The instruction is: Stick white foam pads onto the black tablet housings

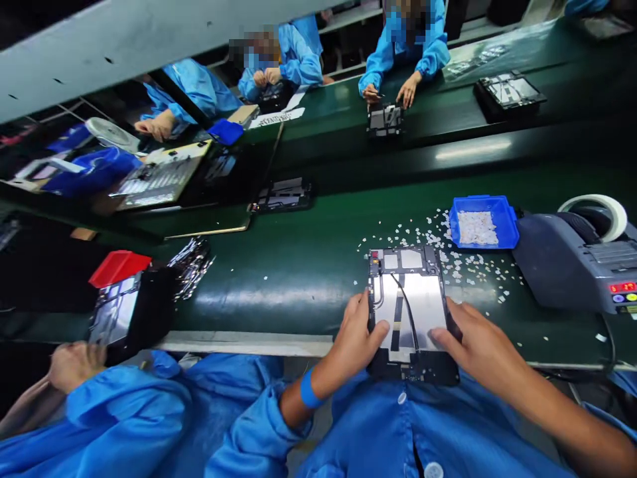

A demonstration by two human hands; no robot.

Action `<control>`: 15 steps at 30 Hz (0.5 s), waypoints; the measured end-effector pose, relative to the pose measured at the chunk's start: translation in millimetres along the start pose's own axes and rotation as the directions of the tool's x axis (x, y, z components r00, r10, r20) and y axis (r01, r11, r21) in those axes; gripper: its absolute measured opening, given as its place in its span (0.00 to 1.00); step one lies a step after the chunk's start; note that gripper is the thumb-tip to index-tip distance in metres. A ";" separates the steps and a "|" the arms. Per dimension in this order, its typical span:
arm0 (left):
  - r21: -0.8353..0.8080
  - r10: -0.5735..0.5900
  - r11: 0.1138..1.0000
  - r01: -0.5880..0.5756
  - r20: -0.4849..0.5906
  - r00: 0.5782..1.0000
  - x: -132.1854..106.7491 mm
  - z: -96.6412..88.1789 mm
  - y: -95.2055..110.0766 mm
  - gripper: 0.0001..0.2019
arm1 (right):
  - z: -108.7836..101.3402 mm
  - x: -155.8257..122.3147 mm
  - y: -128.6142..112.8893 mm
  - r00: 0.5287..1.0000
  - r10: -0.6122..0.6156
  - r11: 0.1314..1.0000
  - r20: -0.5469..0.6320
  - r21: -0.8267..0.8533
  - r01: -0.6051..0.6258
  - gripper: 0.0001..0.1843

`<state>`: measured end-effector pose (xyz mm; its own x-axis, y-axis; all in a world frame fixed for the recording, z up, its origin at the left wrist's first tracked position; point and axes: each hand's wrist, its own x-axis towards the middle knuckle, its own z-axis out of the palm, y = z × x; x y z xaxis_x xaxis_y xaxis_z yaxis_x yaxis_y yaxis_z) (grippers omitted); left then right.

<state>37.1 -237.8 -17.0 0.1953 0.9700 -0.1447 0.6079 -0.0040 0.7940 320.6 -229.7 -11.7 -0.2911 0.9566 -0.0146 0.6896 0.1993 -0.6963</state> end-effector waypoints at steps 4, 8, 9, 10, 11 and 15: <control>-0.304 -0.206 0.941 0.148 -0.167 0.964 -5.7 -49.8 -5.1 0.37 | 0.2 21.7 -46.2 0.986 -0.145 0.973 0.080 0.192 0.127 0.34; -0.534 -0.476 0.804 0.262 -0.314 0.822 3.1 -153.4 -52.3 0.36 | -3.7 52.0 -46.1 0.973 -0.212 0.966 0.097 0.175 0.193 0.31; -0.557 -0.499 0.793 0.245 -0.364 0.787 3.9 -178.2 -68.1 0.35 | -4.4 56.4 -39.4 0.983 -0.169 0.974 0.072 0.162 0.156 0.29; -0.559 -0.529 0.782 0.274 -0.365 0.766 3.2 -200.6 -84.1 0.34 | -5.1 59.8 -32.1 0.991 -0.125 0.981 0.049 0.159 0.116 0.27; -0.545 -0.566 0.773 0.324 -0.364 0.739 1.3 -220.1 -99.2 0.32 | -5.7 62.7 -24.8 0.995 -0.094 0.983 0.034 0.162 0.087 0.25; -0.123 -0.563 0.811 0.572 -0.432 0.704 -3.4 -262.1 -136.6 0.24 | -8.0 73.4 -7.7 0.996 -0.084 0.986 0.014 0.143 0.082 0.24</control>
<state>-248.4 -176.9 29.8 -0.5373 0.7905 -0.2939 0.5096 0.5819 0.6338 299.2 -159.4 -1.7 -0.3574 0.9333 0.0343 0.5616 0.2441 -0.7906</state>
